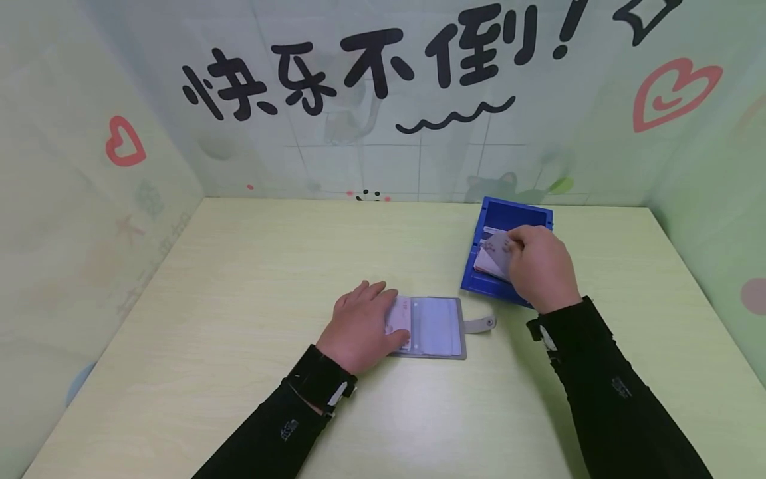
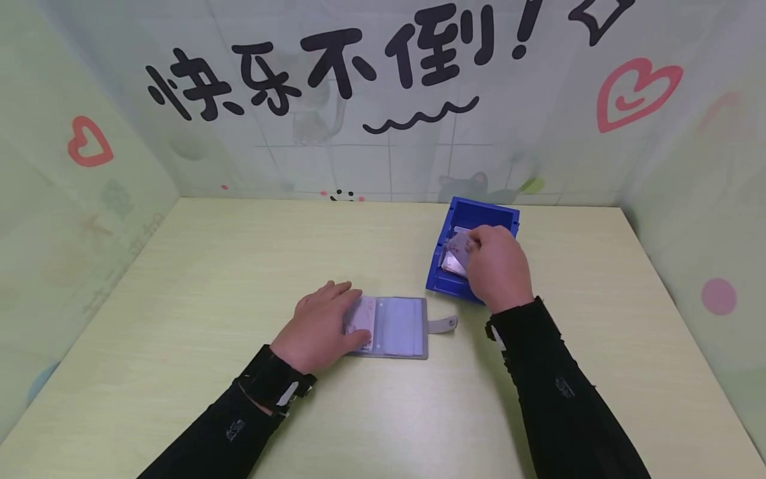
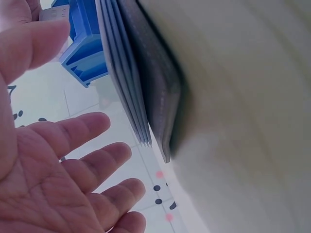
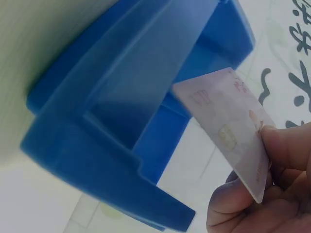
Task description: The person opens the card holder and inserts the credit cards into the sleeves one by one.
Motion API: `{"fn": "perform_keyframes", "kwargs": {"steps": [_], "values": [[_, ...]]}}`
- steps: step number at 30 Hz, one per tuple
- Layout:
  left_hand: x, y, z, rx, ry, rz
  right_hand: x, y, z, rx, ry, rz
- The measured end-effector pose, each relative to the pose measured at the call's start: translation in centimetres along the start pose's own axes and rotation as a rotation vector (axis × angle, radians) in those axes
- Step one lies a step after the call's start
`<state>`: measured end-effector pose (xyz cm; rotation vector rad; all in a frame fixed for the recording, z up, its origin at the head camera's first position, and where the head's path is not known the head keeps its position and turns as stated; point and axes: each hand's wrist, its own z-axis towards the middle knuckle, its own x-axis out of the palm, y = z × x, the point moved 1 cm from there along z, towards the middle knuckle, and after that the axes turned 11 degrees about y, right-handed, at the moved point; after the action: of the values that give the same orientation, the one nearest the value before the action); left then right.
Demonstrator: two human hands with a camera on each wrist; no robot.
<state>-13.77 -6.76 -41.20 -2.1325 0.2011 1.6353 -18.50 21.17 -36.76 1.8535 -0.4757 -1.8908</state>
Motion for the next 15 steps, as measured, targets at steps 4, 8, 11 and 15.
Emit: {"fn": "perform_keyframes", "kwargs": {"steps": [4, 8, 11, 15], "values": [[0.0, 0.0, 0.0, 0.005, -0.009, 0.000, 0.0, 0.2, -0.5, 0.006, -0.044, 0.036], [0.0, 0.0, -0.1, 0.009, -0.019, -0.003, 0.0, 0.4, -1.1, 0.000, -0.079, 0.072], [-0.1, -0.1, -0.2, 0.017, -0.030, -0.010, 0.1, 0.7, -1.7, -0.002, -0.093, 0.120], [-0.3, -0.2, -0.2, 0.035, -0.054, -0.025, 0.7, 1.2, -2.4, -0.018, -0.099, 0.182]]}}
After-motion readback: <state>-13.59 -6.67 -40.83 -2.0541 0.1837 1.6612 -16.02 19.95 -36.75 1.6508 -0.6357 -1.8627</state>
